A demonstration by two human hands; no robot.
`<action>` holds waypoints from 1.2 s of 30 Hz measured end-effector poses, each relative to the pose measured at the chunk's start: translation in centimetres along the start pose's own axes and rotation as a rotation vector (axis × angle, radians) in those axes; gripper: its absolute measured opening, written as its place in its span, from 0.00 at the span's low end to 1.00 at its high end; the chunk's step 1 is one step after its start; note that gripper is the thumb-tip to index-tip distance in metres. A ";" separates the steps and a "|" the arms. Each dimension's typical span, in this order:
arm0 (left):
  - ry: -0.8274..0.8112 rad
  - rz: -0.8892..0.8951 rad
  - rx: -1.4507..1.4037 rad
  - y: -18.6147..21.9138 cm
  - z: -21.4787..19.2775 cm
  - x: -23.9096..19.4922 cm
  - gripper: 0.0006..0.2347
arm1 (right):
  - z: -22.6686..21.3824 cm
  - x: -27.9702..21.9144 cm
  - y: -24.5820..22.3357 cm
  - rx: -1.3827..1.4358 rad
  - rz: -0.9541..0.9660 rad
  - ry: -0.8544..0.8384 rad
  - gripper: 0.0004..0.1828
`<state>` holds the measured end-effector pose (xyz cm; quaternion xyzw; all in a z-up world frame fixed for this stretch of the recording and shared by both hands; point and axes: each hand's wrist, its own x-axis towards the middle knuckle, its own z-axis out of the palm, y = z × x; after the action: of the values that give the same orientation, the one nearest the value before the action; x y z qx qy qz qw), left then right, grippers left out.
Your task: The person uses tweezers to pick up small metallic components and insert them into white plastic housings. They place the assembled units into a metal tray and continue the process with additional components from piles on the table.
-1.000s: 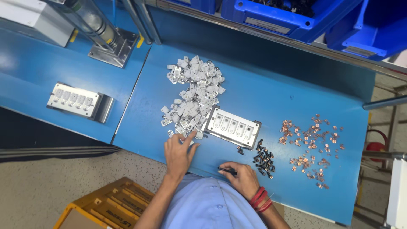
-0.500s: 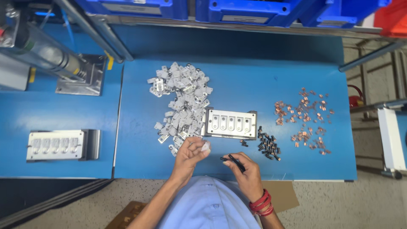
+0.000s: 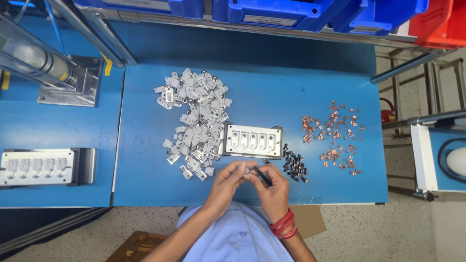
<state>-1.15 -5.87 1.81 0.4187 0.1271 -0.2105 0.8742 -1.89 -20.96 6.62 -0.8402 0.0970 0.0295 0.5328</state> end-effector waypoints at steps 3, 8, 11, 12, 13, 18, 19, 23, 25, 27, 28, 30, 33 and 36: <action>-0.106 0.030 0.147 0.3 0.5 -0.5 0.15 | -0.9 1.1 1.4 0.104 -0.006 -0.064 0.07; 0.095 0.300 0.714 1.3 1.9 -1.5 0.11 | -4.2 2.0 1.7 -0.148 -0.512 -0.215 0.07; 0.220 0.229 0.851 1.5 2.9 -1.9 0.12 | -6.2 0.7 0.5 -0.186 -0.404 -0.306 0.09; 0.244 0.251 0.875 1.7 3.1 -2.2 0.12 | -6.6 -0.1 0.0 -0.143 -0.475 -0.271 0.08; 0.268 0.271 0.899 1.8 3.2 -2.5 0.12 | -6.9 -1.0 -0.5 -0.098 -0.545 -0.236 0.08; 0.265 0.317 0.918 1.9 3.3 -2.4 0.13 | -5.4 -0.2 -1.2 -0.048 -0.658 -0.283 0.11; 0.255 0.326 0.918 1.9 3.1 -2.4 0.14 | -4.7 0.4 -1.2 -0.074 -0.675 -0.296 0.12; 0.152 0.323 0.991 2.9 1.5 -3.1 0.14 | -3.9 0.2 -1.2 -0.151 -0.748 -0.296 0.13; 0.089 0.474 1.055 3.9 0.9 -2.3 0.14 | -4.2 -0.3 -1.3 -0.110 -0.674 -0.228 0.12; 0.136 0.292 1.085 5.1 0.3 -1.2 0.13 | -4.1 -1.0 -1.4 -0.081 -0.602 -0.175 0.11; 0.156 0.199 1.100 5.7 0.1 -0.3 0.14 | -4.0 -1.2 -1.4 -0.077 -0.567 -0.148 0.10; 0.175 0.382 1.157 6.5 0.0 1.9 0.13 | -3.7 -1.2 -1.3 -0.073 -0.512 -0.104 0.10; 0.172 0.569 1.262 7.4 -0.2 5.0 0.14 | -3.1 -1.5 -1.0 -0.076 -0.466 -0.045 0.11; 0.121 0.588 1.302 7.2 -0.4 6.5 0.17 | -3.5 -2.4 -0.1 -0.116 -0.418 0.032 0.11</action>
<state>8.01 -3.20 3.82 0.8831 -0.0943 0.0240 0.4590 -4.46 -23.72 8.57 -0.8715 -0.0728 -0.0897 0.4766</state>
